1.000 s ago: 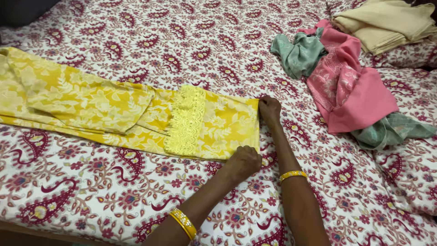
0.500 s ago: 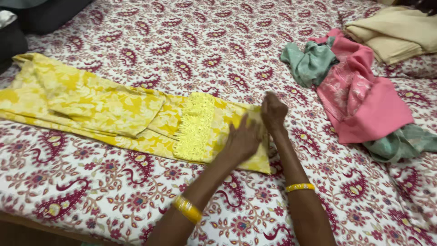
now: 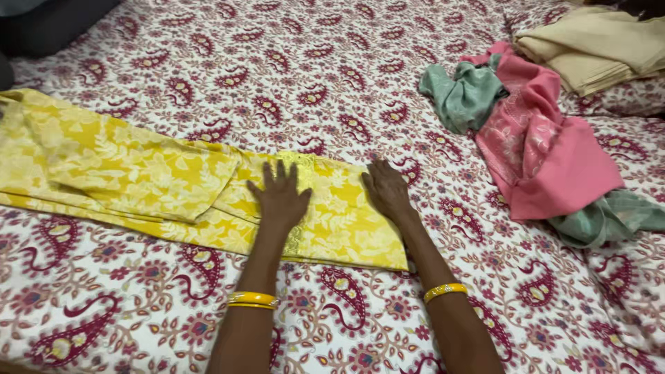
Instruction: The person folds a yellow floral dress on a bed, smoothing and aligning the fabric before folding it into a compact rectangle. The person then picks up a pink garment and begins to unfold it.
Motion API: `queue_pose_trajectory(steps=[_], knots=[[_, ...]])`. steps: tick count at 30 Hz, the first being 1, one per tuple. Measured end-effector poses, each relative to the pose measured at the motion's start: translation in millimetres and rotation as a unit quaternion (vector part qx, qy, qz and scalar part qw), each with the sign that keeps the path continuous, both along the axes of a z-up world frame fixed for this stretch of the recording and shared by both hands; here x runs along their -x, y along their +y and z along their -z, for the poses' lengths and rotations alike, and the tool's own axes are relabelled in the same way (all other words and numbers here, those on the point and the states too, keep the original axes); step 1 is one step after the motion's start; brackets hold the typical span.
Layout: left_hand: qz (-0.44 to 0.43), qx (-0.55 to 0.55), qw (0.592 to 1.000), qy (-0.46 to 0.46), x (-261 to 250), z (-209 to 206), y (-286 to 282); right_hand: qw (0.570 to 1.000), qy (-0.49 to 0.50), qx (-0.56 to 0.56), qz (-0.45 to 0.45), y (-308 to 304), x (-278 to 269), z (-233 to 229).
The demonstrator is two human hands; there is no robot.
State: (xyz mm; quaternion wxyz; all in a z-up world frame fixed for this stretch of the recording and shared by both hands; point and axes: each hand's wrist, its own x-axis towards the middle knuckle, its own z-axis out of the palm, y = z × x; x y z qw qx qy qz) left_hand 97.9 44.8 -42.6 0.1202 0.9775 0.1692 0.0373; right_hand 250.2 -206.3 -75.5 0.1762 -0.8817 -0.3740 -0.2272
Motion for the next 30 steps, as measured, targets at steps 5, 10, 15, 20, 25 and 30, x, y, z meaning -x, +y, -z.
queue_pose_trajectory(steps=[5, 10, 15, 20, 25, 30], knots=[[-0.016, -0.053, 0.997, -0.062, 3, 15, 7, 0.995, 0.054, -0.05, 0.064, 0, -15, -9], [-0.01, -0.036, 0.998, -0.059, 0, 20, 8, 0.984, -0.152, -0.093, -0.015, 26, 7, -17], [-0.029, -0.039, 0.998, -0.03, 0, 19, 6, 0.998, -0.015, 0.035, -0.059, 41, 34, -12], [-0.055, -0.038, 0.998, 0.011, 5, 5, 1, 0.998, 0.025, 0.016, -0.048, 38, 29, -18], [-0.055, 0.04, 0.998, -0.006, 22, -19, 1, 0.998, -0.009, -0.002, -0.058, 45, 33, -25], [-0.106, 0.217, 0.967, -0.088, 45, -10, 33, 0.987, 0.129, 0.098, 0.024, 70, 8, -40]])
